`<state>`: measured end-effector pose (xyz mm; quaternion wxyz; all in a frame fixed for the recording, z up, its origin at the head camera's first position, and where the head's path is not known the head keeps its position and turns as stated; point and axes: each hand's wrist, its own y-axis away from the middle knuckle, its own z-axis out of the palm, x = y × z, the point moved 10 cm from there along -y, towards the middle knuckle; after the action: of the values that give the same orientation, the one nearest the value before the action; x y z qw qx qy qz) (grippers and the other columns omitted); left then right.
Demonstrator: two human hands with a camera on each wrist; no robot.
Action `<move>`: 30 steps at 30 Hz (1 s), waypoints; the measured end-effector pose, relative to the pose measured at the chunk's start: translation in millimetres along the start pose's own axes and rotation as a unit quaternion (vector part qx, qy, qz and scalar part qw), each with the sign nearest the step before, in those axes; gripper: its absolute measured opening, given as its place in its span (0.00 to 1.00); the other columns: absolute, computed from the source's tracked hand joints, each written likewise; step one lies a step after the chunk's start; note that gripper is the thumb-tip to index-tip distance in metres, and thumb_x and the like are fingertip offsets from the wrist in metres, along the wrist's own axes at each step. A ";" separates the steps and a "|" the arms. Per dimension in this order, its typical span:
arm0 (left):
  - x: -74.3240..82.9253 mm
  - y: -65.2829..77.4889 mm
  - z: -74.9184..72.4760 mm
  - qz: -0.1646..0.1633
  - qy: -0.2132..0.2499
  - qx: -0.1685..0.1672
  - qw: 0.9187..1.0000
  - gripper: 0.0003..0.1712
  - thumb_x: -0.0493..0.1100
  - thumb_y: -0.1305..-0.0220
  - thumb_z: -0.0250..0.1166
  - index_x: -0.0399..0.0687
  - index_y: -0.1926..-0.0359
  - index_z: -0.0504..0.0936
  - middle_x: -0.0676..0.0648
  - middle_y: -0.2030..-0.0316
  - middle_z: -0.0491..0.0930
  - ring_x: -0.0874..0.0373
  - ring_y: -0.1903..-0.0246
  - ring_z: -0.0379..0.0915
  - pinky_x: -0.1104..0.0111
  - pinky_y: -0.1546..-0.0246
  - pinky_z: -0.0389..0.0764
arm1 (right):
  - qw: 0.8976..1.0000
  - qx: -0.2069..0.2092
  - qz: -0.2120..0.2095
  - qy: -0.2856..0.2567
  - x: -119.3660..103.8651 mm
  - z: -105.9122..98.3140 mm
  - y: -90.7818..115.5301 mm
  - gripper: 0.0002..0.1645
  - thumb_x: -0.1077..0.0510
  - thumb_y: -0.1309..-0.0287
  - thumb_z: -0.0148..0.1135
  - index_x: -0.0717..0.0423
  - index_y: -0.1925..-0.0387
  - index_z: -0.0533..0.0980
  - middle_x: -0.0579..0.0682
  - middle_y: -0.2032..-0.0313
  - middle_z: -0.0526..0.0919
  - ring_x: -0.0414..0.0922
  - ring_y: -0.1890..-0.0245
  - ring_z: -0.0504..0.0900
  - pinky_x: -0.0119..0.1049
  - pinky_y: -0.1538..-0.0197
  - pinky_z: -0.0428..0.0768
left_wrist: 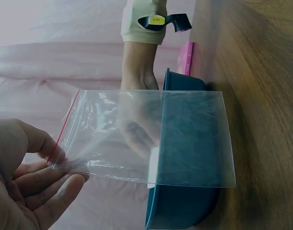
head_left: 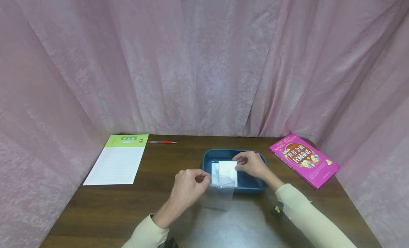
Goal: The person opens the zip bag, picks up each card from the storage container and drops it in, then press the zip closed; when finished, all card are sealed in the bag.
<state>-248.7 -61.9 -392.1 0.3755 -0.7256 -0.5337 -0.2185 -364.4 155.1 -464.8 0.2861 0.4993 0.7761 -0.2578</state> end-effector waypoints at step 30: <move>-11.7 -7.0 5.6 -0.026 -0.001 -0.007 1.000 0.06 0.39 0.39 0.67 0.47 0.69 0.91 0.53 0.74 0.88 0.68 0.82 0.72 0.72 0.81 0.73 | 0.995 0.085 -0.027 -0.040 -37.0 -56.4 30.4 0.11 0.59 0.41 0.74 0.53 0.56 0.86 0.48 0.64 0.90 0.43 0.65 0.87 0.34 0.62 0.84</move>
<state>-259.6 -63.6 -401.8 0.3639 -0.7145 -0.5508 -0.2315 -334.4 181.8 -402.7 0.2658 0.4902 0.7525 -0.3505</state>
